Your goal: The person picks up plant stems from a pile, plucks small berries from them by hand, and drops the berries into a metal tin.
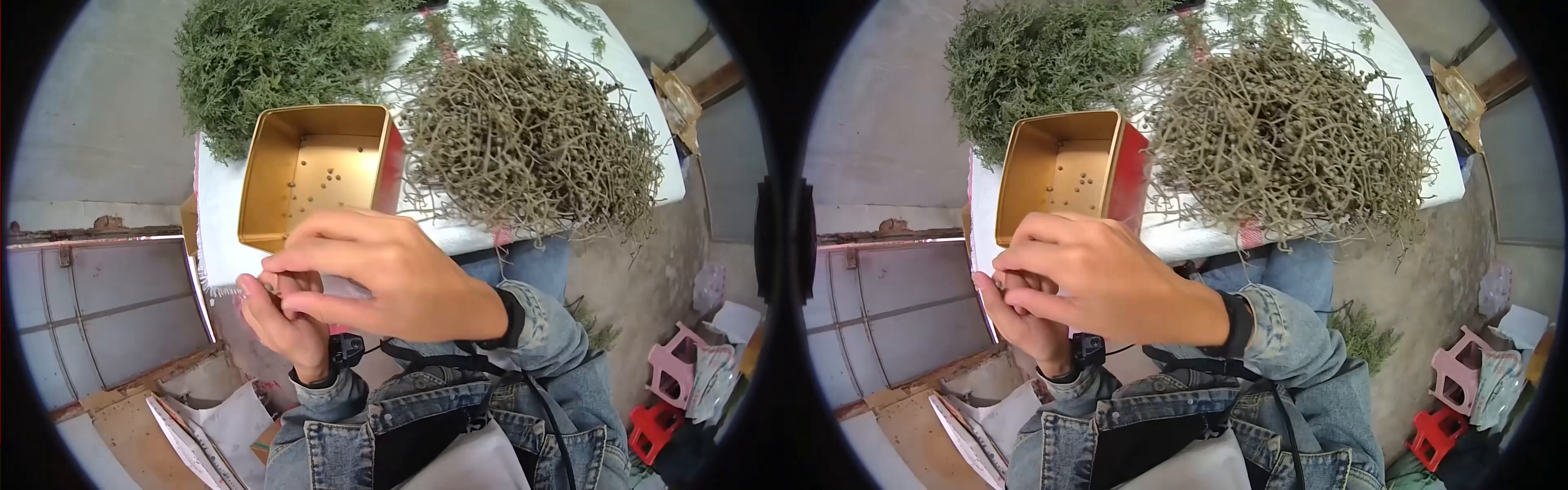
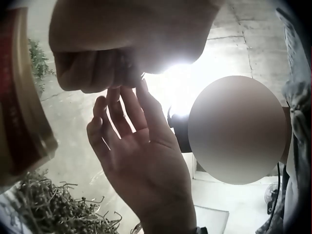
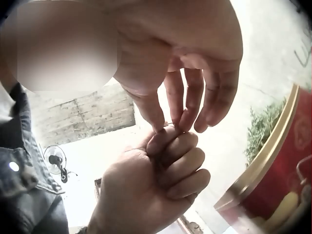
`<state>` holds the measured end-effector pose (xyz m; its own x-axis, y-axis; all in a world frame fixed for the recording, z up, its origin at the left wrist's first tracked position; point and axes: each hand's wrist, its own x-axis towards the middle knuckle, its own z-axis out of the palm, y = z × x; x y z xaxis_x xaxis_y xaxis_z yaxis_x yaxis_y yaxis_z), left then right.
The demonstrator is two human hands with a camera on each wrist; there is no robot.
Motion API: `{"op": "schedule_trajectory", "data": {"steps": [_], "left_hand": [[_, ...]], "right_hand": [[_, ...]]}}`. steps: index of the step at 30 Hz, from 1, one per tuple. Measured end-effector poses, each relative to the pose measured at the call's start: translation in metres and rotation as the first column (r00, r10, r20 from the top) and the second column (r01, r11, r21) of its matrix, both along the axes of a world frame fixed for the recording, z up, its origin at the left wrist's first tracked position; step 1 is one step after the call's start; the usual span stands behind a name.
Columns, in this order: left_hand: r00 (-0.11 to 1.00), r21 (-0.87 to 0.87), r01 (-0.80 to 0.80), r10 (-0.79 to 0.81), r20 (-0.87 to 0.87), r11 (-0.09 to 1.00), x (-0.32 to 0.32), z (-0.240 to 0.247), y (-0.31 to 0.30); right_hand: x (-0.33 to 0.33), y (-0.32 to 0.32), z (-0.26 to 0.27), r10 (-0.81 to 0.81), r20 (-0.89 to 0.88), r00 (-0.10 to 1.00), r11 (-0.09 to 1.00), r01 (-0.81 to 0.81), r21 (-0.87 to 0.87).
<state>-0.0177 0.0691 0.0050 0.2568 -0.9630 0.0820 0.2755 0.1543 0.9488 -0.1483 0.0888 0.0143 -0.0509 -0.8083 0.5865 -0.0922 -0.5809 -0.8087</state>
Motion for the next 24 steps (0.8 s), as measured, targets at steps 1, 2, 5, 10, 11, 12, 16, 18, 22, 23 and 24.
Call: {"op": "schedule_trajectory", "data": {"steps": [1, 2, 5, 10, 11, 12, 16, 18, 22, 23, 24], "left_hand": [[0.983, -0.032, 0.159, -0.155, 0.102, 0.987, 0.008, -0.002, 0.012], [0.931, -0.051, 0.317, -0.3, 0.21, 0.947, 0.012, -0.003, 0.023], [0.818, -0.057, 0.361, -0.287, 0.499, 0.931, 0.007, 0.002, 0.045], [0.688, -0.078, 0.525, -0.368, 0.625, 0.848, -0.023, 0.004, 0.063], [0.679, -0.079, 0.532, -0.369, 0.635, 0.843, -0.032, 0.006, 0.067], [0.69, -0.075, 0.501, -0.346, 0.636, 0.862, -0.042, 0.007, 0.07], [0.756, 0.002, 0.444, -0.375, 0.536, 0.896, -0.058, 0.013, 0.083], [0.818, 0.116, 0.499, -0.511, 0.265, 0.859, -0.056, 0.013, 0.088], [0.615, 0.315, 0.571, -0.65, 0.447, 0.758, -0.046, 0.015, 0.088], [0.623, 0.311, 0.567, -0.644, 0.444, 0.763, -0.049, 0.015, 0.087], [0.619, 0.313, 0.599, -0.674, 0.403, 0.737, -0.051, 0.016, 0.085]], "right_hand": [[-0.009, 0.01, 0.001, -0.012, -0.062, 0.998, 1.0, 0.011, -0.009], [-0.017, 0.02, 0.002, -0.024, -0.122, 0.992, 0.999, 0.021, -0.024], [-0.035, 0.048, 0.003, -0.101, -0.158, 0.982, 0.994, 0.093, -0.055], [-0.055, 0.082, -0.007, -0.355, -0.099, 0.93, 0.914, 0.323, -0.244], [-0.06, 0.086, -0.007, -0.363, -0.087, 0.928, 0.91, 0.333, -0.248], [-0.065, 0.088, -0.007, -0.403, -0.136, 0.905, 0.894, 0.358, -0.269], [-0.085, 0.095, -0.003, -0.466, -0.226, 0.855, 0.87, 0.397, -0.294], [-0.096, 0.098, -0.002, -0.462, -0.248, 0.852, 0.878, 0.399, -0.265], [-0.104, 0.102, -0.013, -0.408, -0.261, 0.875, 0.904, 0.348, -0.247], [-0.107, 0.102, -0.014, -0.401, -0.265, 0.877, 0.907, 0.339, -0.25], [-0.11, 0.102, -0.015, -0.373, -0.289, 0.882, 0.92, 0.311, -0.238]]}}
